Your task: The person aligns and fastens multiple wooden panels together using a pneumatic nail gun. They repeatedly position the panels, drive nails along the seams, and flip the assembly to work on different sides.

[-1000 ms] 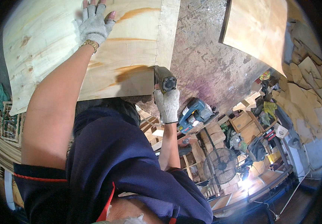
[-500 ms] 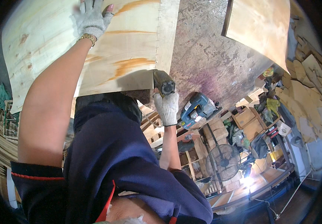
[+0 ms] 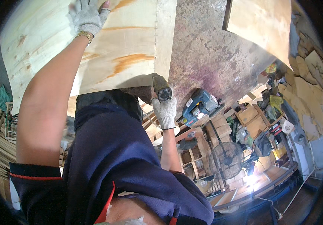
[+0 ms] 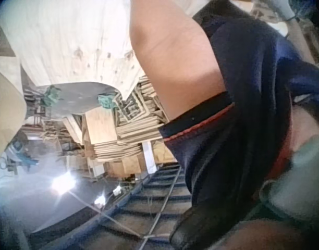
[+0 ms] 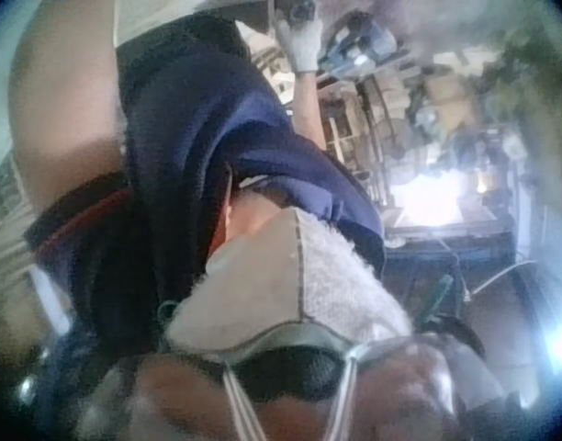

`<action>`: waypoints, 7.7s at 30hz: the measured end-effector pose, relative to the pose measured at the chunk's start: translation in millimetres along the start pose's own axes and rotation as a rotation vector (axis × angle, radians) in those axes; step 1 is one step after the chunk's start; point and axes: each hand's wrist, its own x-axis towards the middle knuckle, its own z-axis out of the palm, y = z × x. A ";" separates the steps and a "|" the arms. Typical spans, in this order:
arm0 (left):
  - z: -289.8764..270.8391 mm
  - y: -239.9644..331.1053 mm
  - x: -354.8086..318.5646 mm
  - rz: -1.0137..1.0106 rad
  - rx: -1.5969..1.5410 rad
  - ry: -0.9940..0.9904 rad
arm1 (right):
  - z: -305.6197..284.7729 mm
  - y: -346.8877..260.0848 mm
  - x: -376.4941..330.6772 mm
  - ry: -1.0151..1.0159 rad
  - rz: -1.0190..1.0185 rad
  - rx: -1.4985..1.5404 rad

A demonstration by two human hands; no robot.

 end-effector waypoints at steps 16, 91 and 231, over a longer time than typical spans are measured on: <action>-0.6 0.5 1.9 0.019 -0.007 0.007 | -3.2 16.4 -21.5 -0.116 0.108 -0.069; -171.7 9.1 -151.4 -0.565 -1.367 -0.485 | -88.0 -64.6 142.1 0.119 -0.046 1.201; -243.5 -355.3 -181.3 -0.314 -0.550 0.031 | 342.9 -334.5 14.4 -0.079 -0.900 -0.228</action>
